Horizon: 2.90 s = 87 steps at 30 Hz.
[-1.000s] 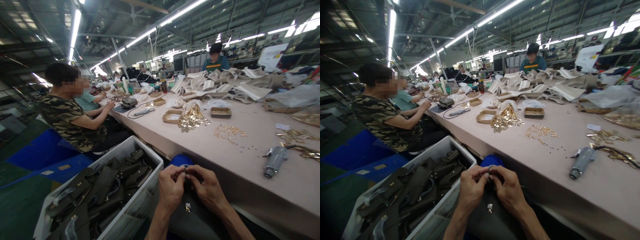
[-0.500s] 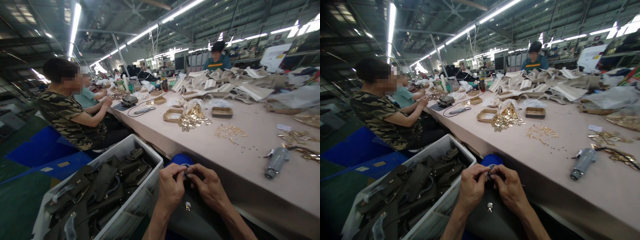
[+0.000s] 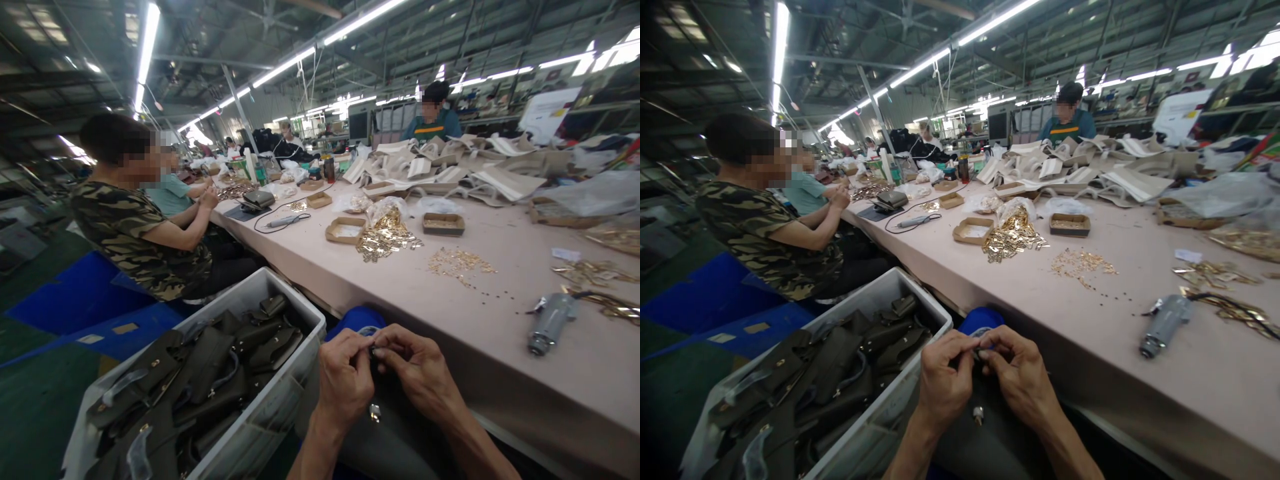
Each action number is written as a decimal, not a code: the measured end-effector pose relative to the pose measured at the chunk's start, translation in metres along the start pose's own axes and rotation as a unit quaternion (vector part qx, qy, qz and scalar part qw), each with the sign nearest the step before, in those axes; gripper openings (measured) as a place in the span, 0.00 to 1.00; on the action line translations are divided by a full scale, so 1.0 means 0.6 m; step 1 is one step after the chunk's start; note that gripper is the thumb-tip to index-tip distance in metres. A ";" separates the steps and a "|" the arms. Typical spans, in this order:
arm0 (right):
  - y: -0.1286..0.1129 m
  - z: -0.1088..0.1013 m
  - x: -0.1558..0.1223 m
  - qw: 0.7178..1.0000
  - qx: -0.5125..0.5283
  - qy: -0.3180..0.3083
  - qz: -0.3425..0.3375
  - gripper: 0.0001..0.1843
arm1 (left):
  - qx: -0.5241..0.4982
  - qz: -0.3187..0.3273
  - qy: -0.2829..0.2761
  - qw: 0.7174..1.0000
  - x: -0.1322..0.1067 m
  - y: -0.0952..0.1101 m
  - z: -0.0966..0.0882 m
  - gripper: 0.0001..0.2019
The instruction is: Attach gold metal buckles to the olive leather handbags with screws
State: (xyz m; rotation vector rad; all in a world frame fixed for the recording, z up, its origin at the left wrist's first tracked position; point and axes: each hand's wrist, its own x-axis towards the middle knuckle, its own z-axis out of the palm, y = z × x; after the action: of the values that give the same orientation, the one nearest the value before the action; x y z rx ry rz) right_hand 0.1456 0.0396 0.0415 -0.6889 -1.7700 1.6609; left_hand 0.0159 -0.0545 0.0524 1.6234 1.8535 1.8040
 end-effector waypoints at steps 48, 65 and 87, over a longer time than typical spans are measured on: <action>-0.003 0.013 0.000 0.986 -0.051 0.114 -0.113 0.04 | -0.051 -0.105 0.072 0.991 -0.024 -0.002 0.018 0.11; -0.006 0.016 -0.008 0.983 -0.085 0.120 -0.112 0.07 | -0.016 -0.056 0.086 0.995 -0.027 0.000 0.024 0.12; -0.011 0.007 -0.018 0.975 -0.172 0.096 -0.100 0.05 | 0.061 -0.052 0.048 0.996 -0.033 0.018 0.030 0.10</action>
State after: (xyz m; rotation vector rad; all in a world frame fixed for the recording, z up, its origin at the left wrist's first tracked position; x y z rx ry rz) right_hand 0.1502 0.0286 0.0473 -0.7655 -1.9331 1.1277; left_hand 0.0431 -0.0587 0.0439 1.4685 2.0870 1.7882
